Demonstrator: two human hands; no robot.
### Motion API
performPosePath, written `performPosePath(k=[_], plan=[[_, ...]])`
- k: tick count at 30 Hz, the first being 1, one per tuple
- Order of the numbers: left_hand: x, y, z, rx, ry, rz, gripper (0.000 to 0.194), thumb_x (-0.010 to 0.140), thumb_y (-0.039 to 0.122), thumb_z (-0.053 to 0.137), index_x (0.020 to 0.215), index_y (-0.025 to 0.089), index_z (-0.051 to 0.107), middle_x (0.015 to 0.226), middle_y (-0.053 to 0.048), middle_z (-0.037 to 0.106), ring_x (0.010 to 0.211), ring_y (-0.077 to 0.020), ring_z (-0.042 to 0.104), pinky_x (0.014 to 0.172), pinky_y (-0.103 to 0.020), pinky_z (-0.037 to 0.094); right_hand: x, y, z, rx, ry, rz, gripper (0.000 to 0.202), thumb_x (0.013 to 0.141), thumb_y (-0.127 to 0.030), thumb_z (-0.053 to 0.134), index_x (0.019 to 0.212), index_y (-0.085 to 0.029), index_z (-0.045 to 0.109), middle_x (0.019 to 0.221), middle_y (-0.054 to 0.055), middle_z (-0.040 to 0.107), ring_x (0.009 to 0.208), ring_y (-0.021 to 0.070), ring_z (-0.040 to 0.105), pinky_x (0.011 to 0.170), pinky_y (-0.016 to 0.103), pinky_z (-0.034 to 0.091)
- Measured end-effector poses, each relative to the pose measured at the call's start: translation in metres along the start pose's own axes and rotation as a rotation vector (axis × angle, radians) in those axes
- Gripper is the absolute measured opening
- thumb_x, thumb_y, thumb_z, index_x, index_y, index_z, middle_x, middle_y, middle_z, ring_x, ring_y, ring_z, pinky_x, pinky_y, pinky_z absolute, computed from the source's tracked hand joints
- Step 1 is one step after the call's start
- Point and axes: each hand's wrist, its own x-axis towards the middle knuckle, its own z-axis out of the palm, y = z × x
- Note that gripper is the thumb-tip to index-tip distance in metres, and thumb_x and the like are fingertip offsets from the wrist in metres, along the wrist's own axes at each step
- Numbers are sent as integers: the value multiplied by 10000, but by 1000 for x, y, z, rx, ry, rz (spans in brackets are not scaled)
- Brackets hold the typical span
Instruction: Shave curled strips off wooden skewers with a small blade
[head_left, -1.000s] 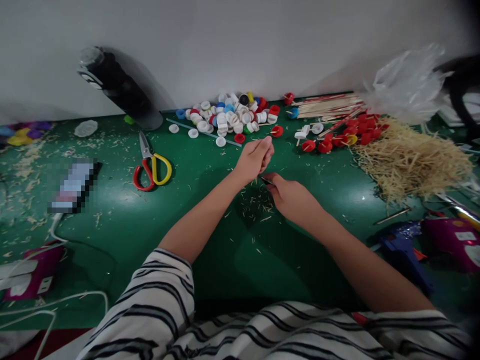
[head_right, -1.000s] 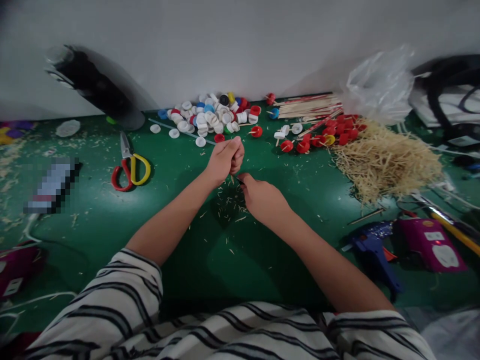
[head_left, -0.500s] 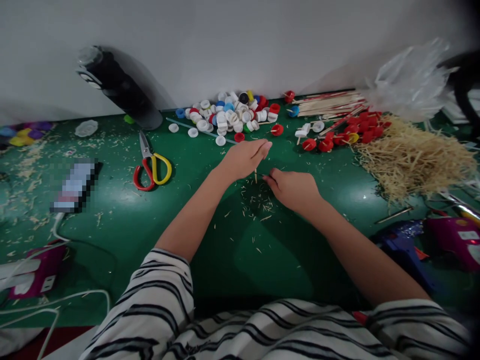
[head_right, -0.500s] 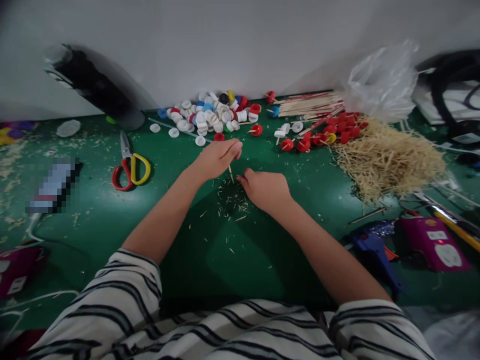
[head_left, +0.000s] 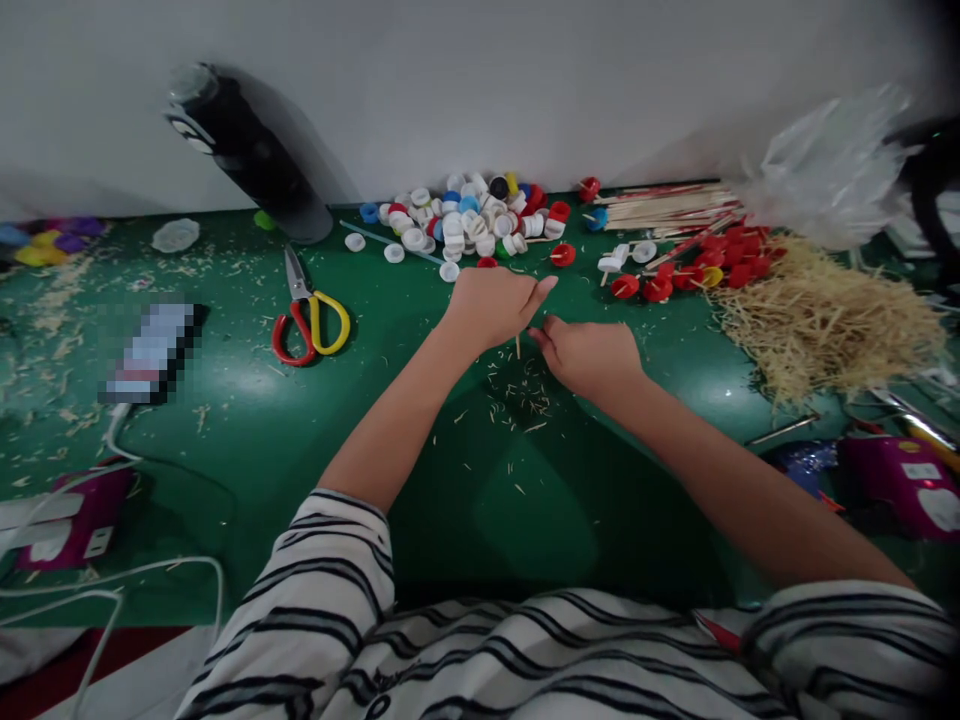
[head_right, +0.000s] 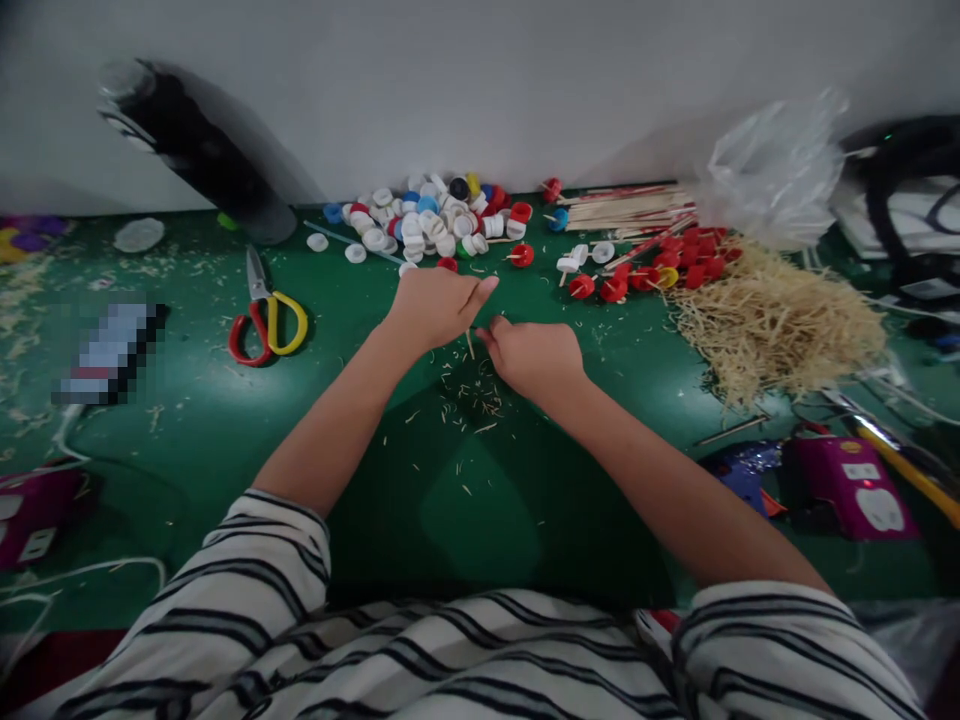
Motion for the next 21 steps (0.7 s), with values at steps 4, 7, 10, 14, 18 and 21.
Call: performPosePath(k=[4, 7, 10, 14, 18, 21], plan=[[0, 3, -3, 8, -46, 1, 752, 1045, 568, 109, 728, 156, 652, 630, -88, 548, 620, -195, 509, 637, -322, 291, 2, 1, 3, -13, -41, 1, 633, 1075, -489, 142, 1163, -155, 673, 856, 143, 739, 753, 254, 666, 598, 330, 225], [0, 2, -3, -14, -49, -4, 744, 1050, 552, 122, 726, 153, 660, 645, -98, 561, 646, -208, 536, 647, -325, 309, 4, 1, 4, -1, -83, -4, 617, 1074, -491, 157, 1180, -166, 671, 885, 140, 744, 784, 264, 675, 614, 329, 270], [1, -4, 0, -27, -19, -11, 726, 1052, 561, 162, 744, 155, 679, 663, -102, 583, 676, -213, 568, 677, -326, 337, 9, 0, 4, 17, -97, -18, 603, 1073, -497, 172, 1165, -177, 675, 908, 140, 749, 813, 270, 682, 621, 332, 289], [0, -13, 4, 17, -15, -16, 779, 1043, 595, 117, 778, 157, 703, 681, -114, 608, 681, -223, 582, 673, -338, 336, 15, 0, 2, 46, -109, -45, 592, 1073, -503, 184, 1139, -188, 681, 923, 133, 752, 811, 260, 680, 616, 327, 289], [1, -20, 7, 74, -23, 0, 827, 1040, 578, 46, 762, 153, 699, 661, -114, 597, 666, -223, 568, 633, -338, 294, 18, 3, 1, 61, -128, -89, 595, 1076, -501, 176, 1114, -191, 682, 925, 123, 751, 810, 251, 680, 605, 323, 285], [1, -21, 10, 41, -1, 16, 808, 1038, 590, 57, 704, 159, 654, 620, -91, 547, 624, -199, 520, 622, -334, 276, 13, 5, 3, 23, -148, -125, 616, 1076, -507, 165, 1094, -194, 695, 910, 123, 754, 808, 258, 685, 605, 322, 289]])
